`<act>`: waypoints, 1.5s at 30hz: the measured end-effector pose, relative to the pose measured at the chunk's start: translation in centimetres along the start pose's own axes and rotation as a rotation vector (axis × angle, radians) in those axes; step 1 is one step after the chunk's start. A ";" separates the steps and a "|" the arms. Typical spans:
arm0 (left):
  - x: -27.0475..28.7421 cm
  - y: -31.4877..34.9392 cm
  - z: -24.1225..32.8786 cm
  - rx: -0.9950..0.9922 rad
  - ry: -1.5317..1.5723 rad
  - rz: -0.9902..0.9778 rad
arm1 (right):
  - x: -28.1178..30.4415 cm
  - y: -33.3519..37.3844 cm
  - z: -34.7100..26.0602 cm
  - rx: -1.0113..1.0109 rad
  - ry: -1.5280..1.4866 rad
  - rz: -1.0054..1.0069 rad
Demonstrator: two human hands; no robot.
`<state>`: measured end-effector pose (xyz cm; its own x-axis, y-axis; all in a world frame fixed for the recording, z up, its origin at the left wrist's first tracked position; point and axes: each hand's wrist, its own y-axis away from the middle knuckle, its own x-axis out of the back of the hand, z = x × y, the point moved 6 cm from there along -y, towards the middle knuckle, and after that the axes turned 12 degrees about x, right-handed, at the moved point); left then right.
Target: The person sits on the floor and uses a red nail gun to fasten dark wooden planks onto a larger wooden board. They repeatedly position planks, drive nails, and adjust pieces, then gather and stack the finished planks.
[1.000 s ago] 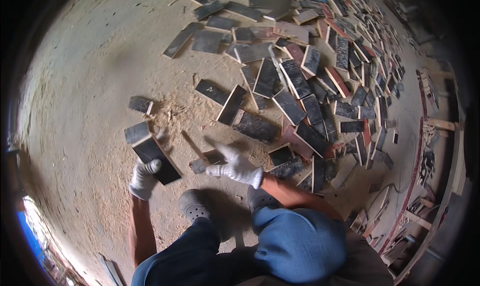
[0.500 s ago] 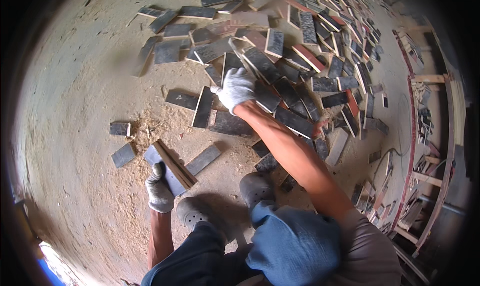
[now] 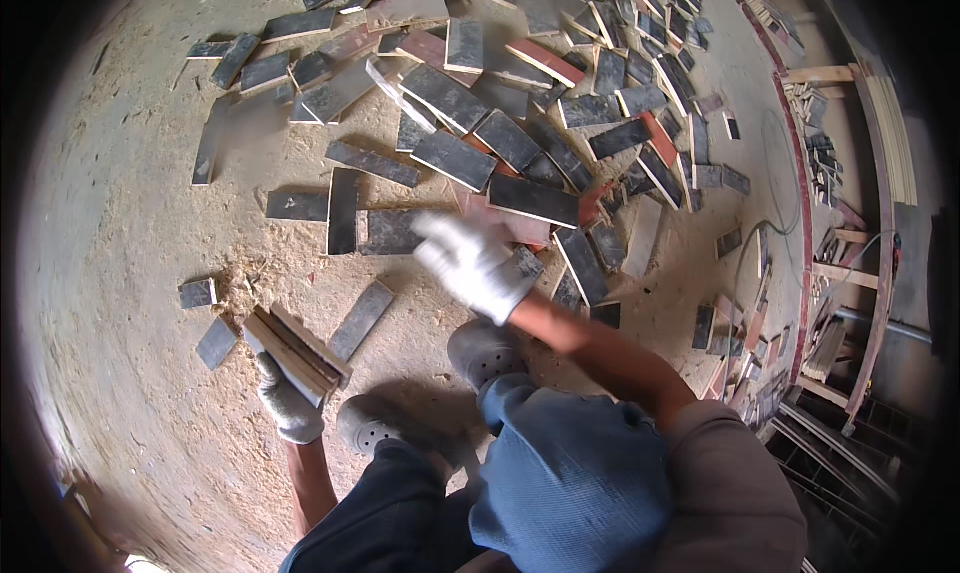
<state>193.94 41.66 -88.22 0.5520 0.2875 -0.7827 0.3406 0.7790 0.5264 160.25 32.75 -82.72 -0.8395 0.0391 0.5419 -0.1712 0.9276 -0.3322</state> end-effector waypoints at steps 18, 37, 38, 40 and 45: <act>-2.3 1.2 -0.8 0.011 -0.157 0.061 | 5.8 -13.1 11.1 -0.107 0.868 -0.281; 7.6 9.3 -1.4 -0.099 0.122 0.297 | -4.3 -2.4 -2.0 0.059 -0.075 -0.435; 5.7 9.0 -1.5 -0.064 0.184 0.196 | -4.7 -2.9 -1.4 0.170 -0.020 -0.385; 1.8 9.5 -1.2 -0.050 0.264 0.021 | -8.8 -3.7 -3.6 0.385 0.023 -0.407; 6.3 14.7 -4.0 -0.175 0.322 0.175 | -23.9 -4.5 -10.5 0.756 0.065 -0.607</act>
<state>199.41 57.11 -86.75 0.3137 0.5622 -0.7652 0.1126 0.7781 0.6179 186.47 31.59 -86.05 -0.4726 -0.3258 0.8188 -0.8710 0.3143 -0.3777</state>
